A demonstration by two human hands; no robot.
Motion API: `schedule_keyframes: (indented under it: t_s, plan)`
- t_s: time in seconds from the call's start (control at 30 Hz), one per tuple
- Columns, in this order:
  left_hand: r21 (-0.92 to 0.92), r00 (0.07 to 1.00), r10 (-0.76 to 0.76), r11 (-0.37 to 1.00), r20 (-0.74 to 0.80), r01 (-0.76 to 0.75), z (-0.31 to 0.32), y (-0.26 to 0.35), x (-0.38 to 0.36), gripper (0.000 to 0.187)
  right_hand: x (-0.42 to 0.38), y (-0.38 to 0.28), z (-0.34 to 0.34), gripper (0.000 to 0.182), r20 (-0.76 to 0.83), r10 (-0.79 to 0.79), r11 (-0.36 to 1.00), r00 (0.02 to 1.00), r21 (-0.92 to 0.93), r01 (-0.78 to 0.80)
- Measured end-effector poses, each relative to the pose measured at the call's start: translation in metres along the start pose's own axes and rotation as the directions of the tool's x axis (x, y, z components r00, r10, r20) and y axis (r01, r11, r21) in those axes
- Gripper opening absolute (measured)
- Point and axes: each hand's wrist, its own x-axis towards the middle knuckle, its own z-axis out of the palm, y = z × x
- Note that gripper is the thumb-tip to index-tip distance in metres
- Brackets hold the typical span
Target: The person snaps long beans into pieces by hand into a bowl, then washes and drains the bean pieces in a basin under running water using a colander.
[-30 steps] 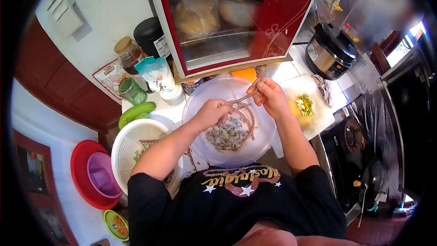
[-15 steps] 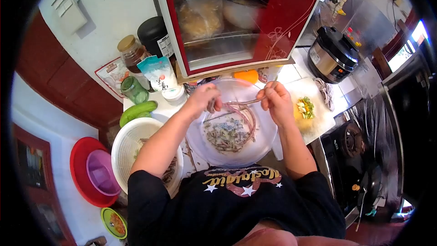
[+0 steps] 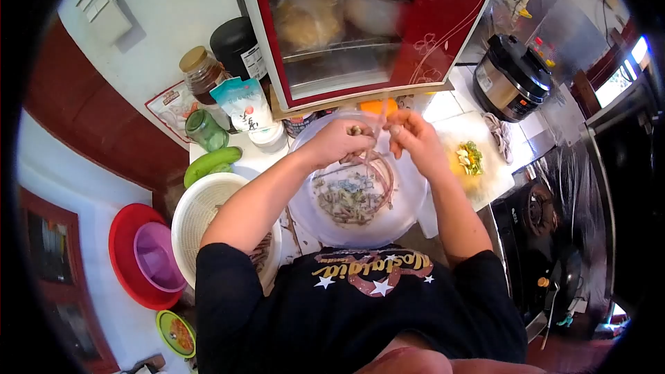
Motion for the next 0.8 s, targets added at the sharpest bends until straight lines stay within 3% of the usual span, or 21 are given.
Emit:
schedule_keyframes:
  t_s: [0.03, 0.07, 0.17, 0.3, 0.43, 0.5, 0.6, 0.7, 0.77, 0.8]
  plan:
    - [-0.073, 0.994, 0.015, 0.997, -0.104, -0.023, -0.004, -0.006, 0.001, 0.014, -0.006, 0.013, -0.004, 0.014, 0.03, 0.06, 0.974, 0.998, -0.22, -0.052]
    - [-0.128, 0.994, 0.027, 0.991, -0.107, -0.041, -0.009, -0.014, 0.004, 0.015, -0.012, 0.022, -0.004, 0.015, 0.05, 0.127, 0.898, 0.991, -0.429, -0.093]
    - [-0.142, 0.984, 0.096, 0.983, -0.151, -0.117, -0.011, -0.025, 0.004, 0.013, -0.029, 0.029, 0.026, 0.011, 0.106, 0.241, 0.892, 0.965, -0.416, -0.177]
    - [-0.055, 0.977, 0.103, 0.992, -0.187, -0.115, -0.012, -0.031, 0.001, 0.01, -0.025, 0.036, 0.031, 0.011, 0.102, 0.227, 0.92, 0.969, -0.349, -0.178]
    - [-0.114, 0.987, 0.059, 0.99, -0.149, -0.077, -0.017, -0.036, -0.001, 0.008, -0.021, 0.031, 0.024, 0.013, 0.121, 0.273, 0.892, 0.954, -0.403, -0.204]
    - [-0.293, 0.962, -0.076, 0.956, -0.263, -0.004, -0.018, -0.034, -0.001, 0.01, -0.02, 0.029, 0.026, 0.016, 0.137, 0.315, 0.882, 0.939, -0.407, -0.237]
    - [-0.366, 0.94, -0.108, 0.93, -0.323, -0.019, -0.017, -0.04, 0.003, 0.013, -0.022, 0.024, 0.04, 0.015, 0.063, 0.253, 0.913, 0.966, -0.345, -0.216]
    - [-0.397, 0.91, -0.099, 0.915, -0.403, -0.076, -0.005, -0.047, 0.005, 0.013, -0.02, 0.039, 0.045, 0.016, -0.071, 0.105, 0.886, 0.992, -0.447, -0.126]
    - [-0.358, 0.844, -0.079, 0.924, -0.531, -0.138, 0.004, -0.048, 0.005, 0.013, -0.015, 0.051, 0.043, 0.017, -0.101, -0.032, 0.716, 0.994, -0.696, -0.048]
    - [-0.374, 0.849, -0.086, 0.917, -0.521, -0.137, 0.006, -0.047, 0.003, 0.012, -0.013, 0.054, 0.043, 0.017, -0.101, -0.034, 0.718, 0.994, -0.695, -0.046]
